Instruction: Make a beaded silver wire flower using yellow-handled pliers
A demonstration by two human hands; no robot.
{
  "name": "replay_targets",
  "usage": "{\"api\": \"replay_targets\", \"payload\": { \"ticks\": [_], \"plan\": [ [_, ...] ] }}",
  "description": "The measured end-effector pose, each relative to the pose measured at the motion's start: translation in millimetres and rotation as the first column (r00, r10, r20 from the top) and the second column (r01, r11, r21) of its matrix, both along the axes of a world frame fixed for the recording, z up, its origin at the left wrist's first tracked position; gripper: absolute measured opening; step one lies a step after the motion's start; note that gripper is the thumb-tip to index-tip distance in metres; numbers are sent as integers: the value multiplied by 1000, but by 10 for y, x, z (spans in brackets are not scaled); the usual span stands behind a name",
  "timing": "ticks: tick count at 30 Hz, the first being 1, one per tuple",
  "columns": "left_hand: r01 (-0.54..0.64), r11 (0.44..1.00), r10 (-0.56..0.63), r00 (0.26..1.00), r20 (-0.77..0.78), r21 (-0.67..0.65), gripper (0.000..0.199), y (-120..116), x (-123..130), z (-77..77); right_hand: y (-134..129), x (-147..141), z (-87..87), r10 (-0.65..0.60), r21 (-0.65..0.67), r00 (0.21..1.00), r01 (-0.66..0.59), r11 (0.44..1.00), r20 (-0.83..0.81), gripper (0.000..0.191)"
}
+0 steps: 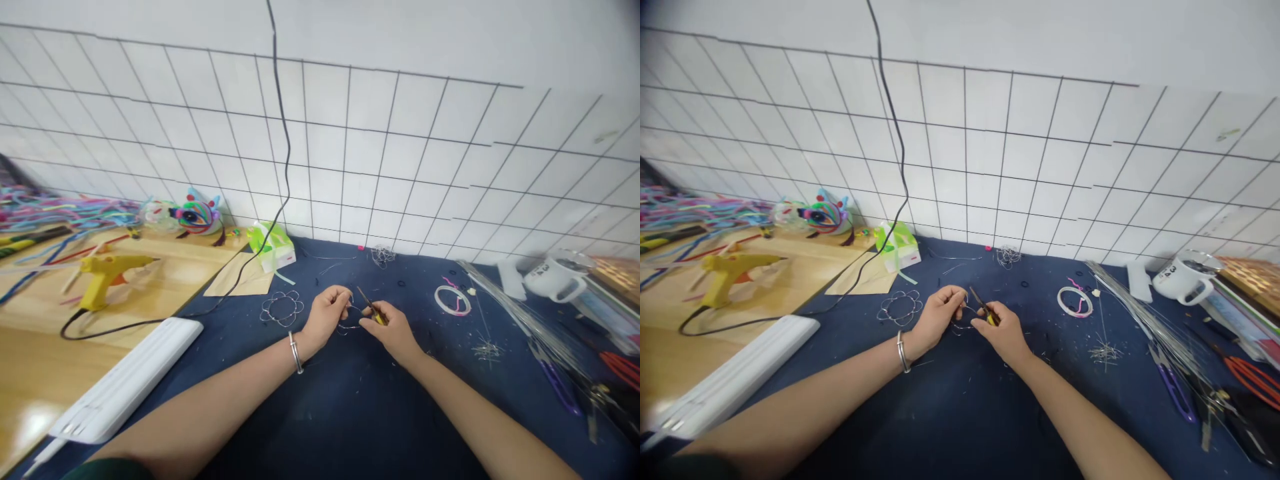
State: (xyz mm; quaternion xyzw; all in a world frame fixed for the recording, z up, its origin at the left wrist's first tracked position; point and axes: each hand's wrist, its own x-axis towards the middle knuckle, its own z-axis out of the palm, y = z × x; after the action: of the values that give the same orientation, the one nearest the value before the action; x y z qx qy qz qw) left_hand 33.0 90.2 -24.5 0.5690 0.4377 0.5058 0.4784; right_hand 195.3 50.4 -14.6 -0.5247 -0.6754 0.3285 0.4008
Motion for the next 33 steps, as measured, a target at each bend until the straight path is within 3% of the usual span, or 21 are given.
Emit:
{"api": "replay_targets", "payload": {
  "ticks": [8, 19, 23, 29, 33],
  "plan": [
    [60, 998, -59, 997, -47, 4, 24, -58, 64, 6, -19, -14, 9, -3, 2, 999, 3, 1000, -41, 14],
    [184, 976, -154, 960, -234, 114, 20, -63, 4, 56, -23, 11, 18, -38, 40, 999, 39, 998, -19, 13],
    [238, 970, -226, 960, -166, 56, 21, -65, 2, 70, -4, 42, -1, -37, 53, 999, 36, 998, 13, 12],
    [159, 984, -155, 986, 55, -79, 22, -9, -5, -3, -6, 39, -25, -1, 102, 992, -11, 995, 123, 11],
    [119, 991, -114, 990, 81, -54, 23, 45, -33, -23, 31, 100, -58, -53, 199, 970, 5, 980, 236, 15]
  ]
}}
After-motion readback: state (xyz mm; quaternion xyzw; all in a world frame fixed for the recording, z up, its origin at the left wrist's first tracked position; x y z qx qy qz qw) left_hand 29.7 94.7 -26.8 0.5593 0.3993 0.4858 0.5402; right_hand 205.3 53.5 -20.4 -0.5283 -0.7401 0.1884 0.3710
